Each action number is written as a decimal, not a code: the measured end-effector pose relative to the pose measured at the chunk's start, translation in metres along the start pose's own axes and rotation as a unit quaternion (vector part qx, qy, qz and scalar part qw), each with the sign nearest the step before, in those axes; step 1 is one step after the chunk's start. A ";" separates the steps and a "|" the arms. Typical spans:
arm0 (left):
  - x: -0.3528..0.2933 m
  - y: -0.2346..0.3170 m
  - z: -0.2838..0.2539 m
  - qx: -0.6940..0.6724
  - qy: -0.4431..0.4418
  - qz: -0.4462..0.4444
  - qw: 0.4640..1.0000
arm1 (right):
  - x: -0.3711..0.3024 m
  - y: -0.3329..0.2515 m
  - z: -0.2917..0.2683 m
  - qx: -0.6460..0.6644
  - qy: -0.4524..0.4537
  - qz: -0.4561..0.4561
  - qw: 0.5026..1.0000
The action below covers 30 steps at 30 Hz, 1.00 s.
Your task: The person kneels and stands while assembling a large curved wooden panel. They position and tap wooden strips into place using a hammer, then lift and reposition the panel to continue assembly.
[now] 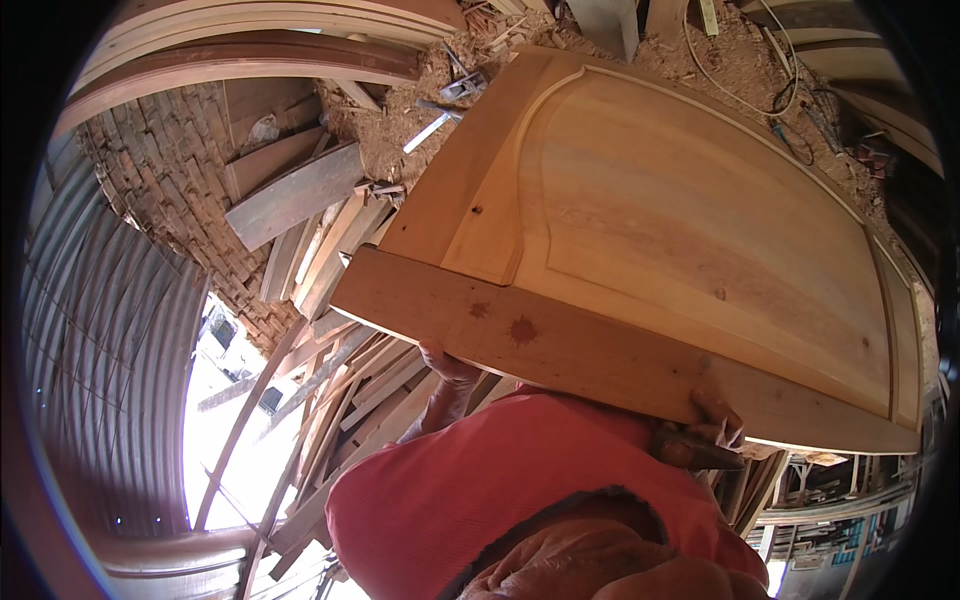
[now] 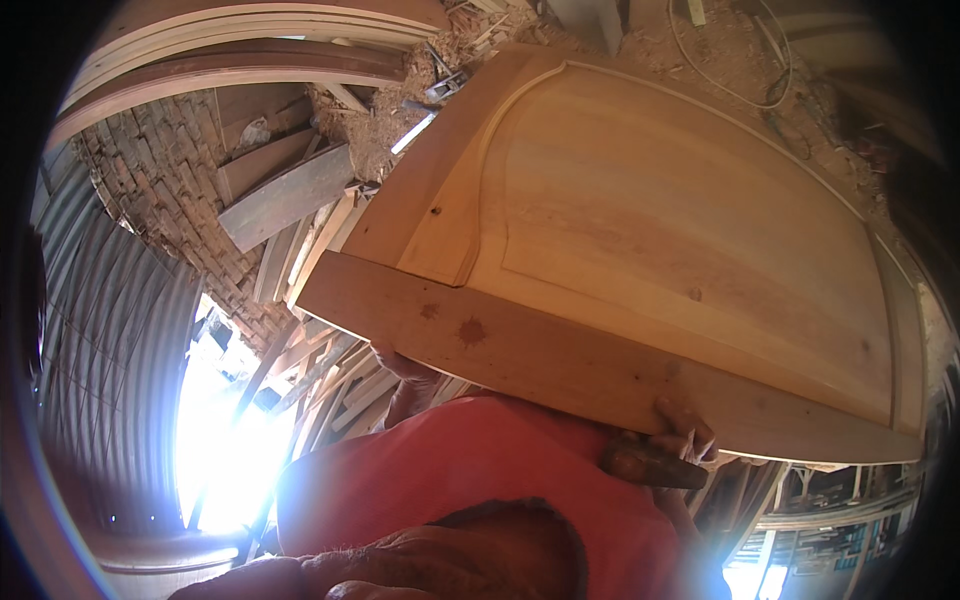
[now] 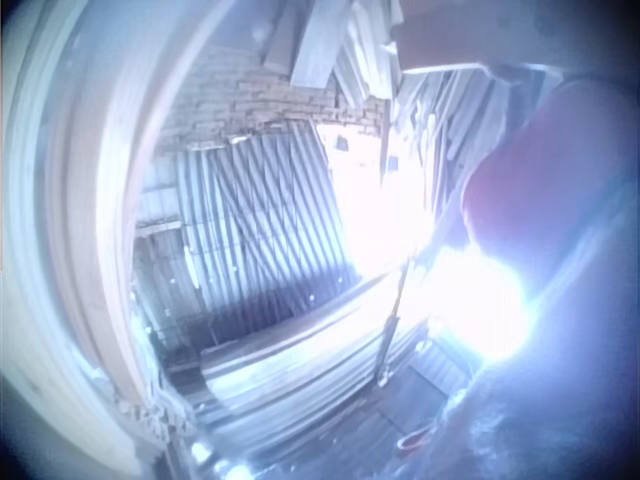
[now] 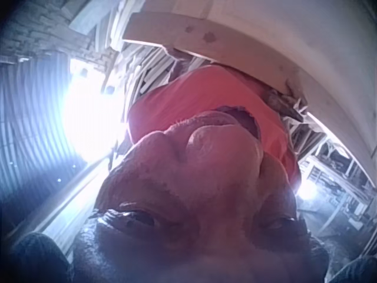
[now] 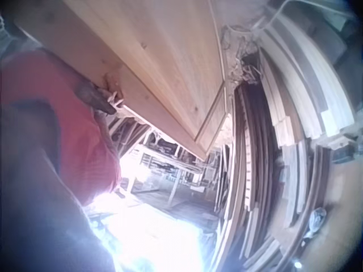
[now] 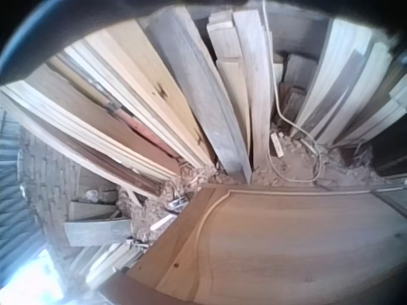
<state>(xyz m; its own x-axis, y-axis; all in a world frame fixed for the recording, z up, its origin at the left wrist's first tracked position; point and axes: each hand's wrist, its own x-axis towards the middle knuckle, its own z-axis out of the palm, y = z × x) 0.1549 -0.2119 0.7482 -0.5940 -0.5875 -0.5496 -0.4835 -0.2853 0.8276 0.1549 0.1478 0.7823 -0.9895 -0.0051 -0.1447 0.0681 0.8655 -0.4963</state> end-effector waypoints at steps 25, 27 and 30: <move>0.006 -0.028 -0.040 0.153 -0.054 0.180 0.970 | -0.003 0.007 0.001 -0.009 0.005 -0.019 1.000; 0.010 -0.030 -0.039 0.223 -0.035 0.240 0.944 | 0.000 0.009 -0.001 -0.010 0.009 -0.022 1.000; 0.017 -0.030 -0.023 0.109 0.010 0.195 0.975 | 0.005 0.012 -0.006 -0.011 0.019 -0.030 0.999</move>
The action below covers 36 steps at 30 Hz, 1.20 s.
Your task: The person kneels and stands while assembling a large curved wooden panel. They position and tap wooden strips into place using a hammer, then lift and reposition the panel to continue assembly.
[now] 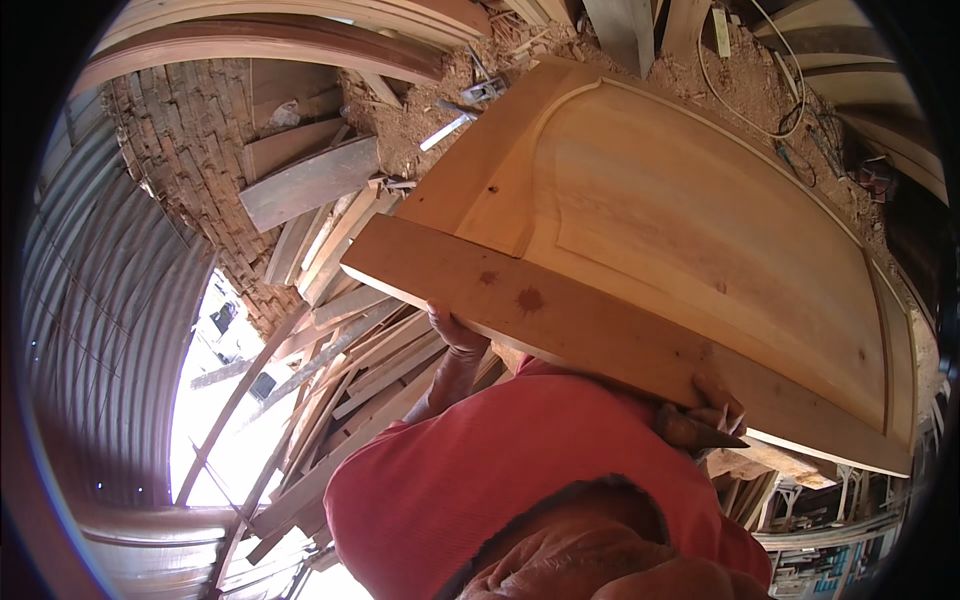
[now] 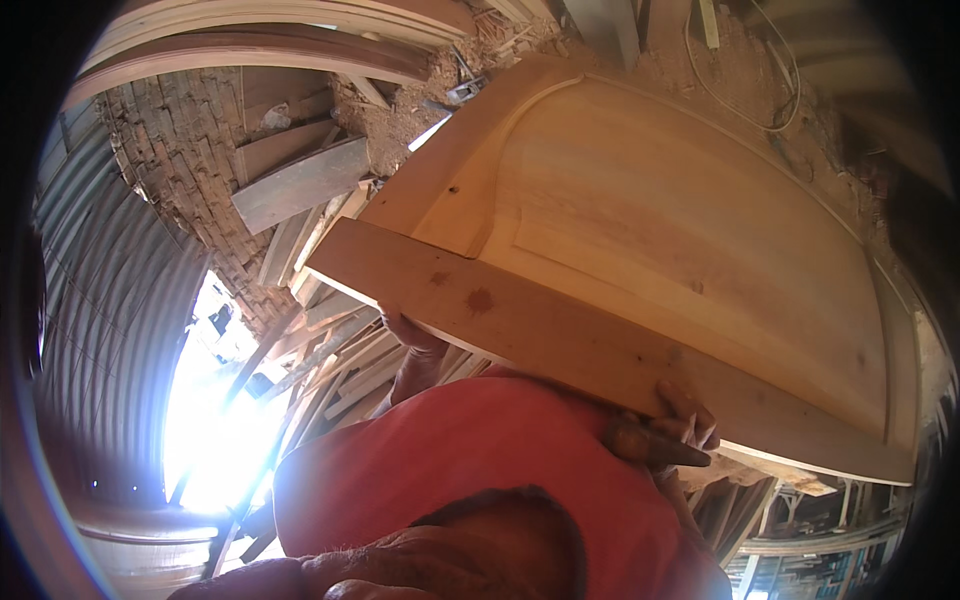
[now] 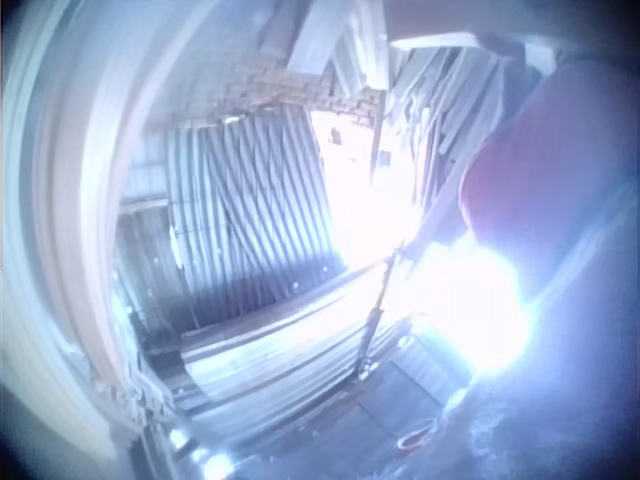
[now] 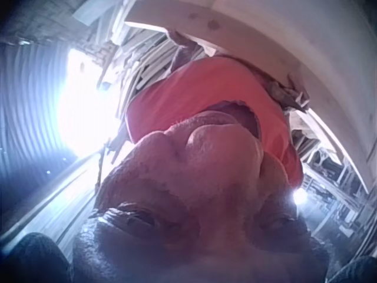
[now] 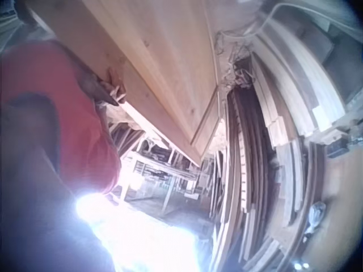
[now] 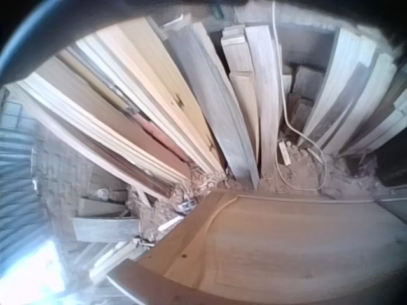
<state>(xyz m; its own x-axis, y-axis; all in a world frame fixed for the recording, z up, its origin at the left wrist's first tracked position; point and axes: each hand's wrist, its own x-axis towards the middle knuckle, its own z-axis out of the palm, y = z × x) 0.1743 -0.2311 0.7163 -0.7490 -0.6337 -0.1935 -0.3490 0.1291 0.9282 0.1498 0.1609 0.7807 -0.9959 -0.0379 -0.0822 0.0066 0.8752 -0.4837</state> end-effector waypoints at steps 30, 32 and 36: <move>0.117 -0.118 0.024 0.152 -0.343 0.219 0.901 | 0.258 0.086 -0.030 -0.046 0.129 0.054 0.989; 0.096 -0.147 -0.010 0.296 -0.355 0.139 0.876 | 0.268 0.092 -0.030 -0.020 0.187 -0.005 0.982; 0.076 -0.191 -0.043 0.373 -0.371 -0.085 0.846 | 0.291 0.115 -0.032 -0.107 0.176 0.038 0.978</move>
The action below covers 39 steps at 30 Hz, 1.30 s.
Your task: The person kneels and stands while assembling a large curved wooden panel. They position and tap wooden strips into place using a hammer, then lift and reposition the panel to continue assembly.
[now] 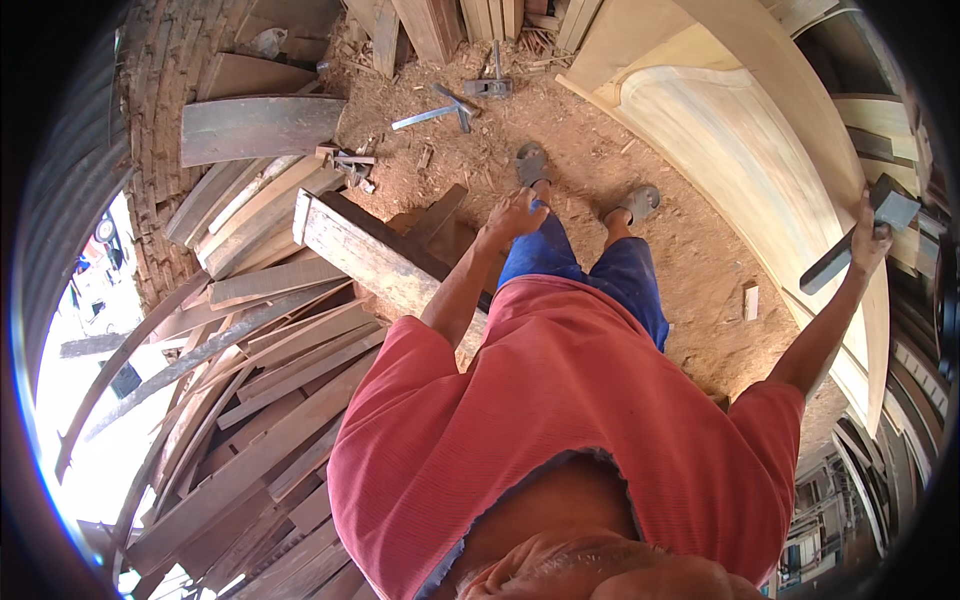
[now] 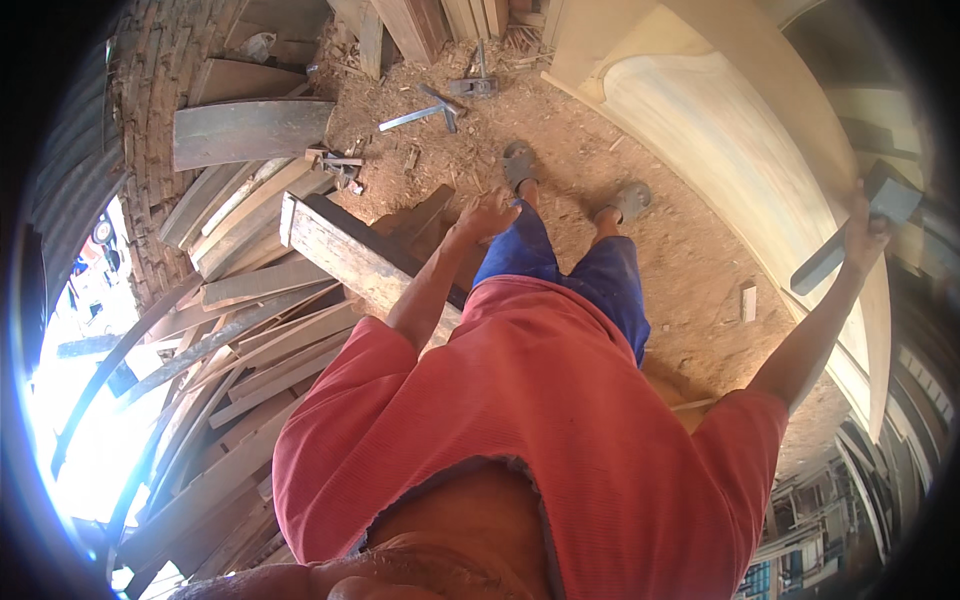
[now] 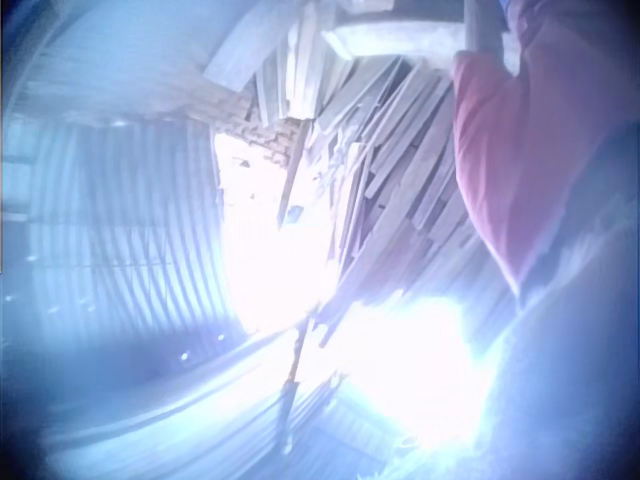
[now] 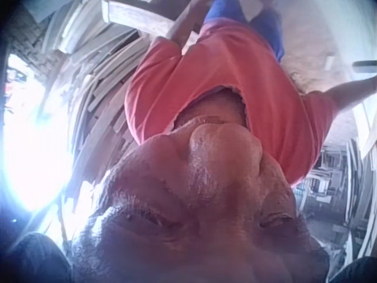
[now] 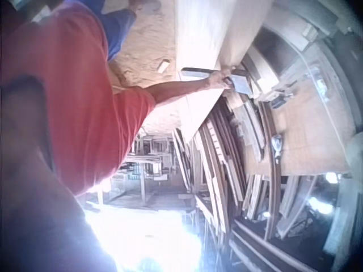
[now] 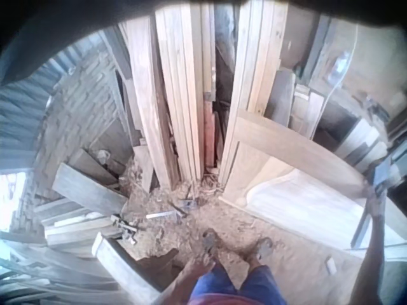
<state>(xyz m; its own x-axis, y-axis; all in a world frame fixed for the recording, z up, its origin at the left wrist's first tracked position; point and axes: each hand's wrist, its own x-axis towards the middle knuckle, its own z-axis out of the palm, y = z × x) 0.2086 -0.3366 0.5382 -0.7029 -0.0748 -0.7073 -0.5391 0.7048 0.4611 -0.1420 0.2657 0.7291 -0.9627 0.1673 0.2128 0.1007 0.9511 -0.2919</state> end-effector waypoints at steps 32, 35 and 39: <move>0.075 0.055 0.058 -0.032 -0.108 0.054 0.992 | 0.049 -0.070 0.000 0.011 0.013 0.033 0.999; 0.081 0.079 0.051 -0.040 -0.101 0.075 0.991 | 0.049 -0.072 -0.002 0.039 0.050 0.038 0.997; 0.079 0.120 0.040 -0.029 -0.105 0.107 0.988 | 0.031 -0.085 -0.009 0.273 0.054 0.060 0.959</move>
<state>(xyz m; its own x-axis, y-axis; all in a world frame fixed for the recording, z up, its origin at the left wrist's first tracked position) 0.1066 -0.2292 0.5159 -0.6952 0.2234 -0.6832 -0.4183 0.6471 0.6373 -0.1782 0.1927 0.7690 -0.9175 0.3213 0.2344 0.0343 0.6511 -0.7583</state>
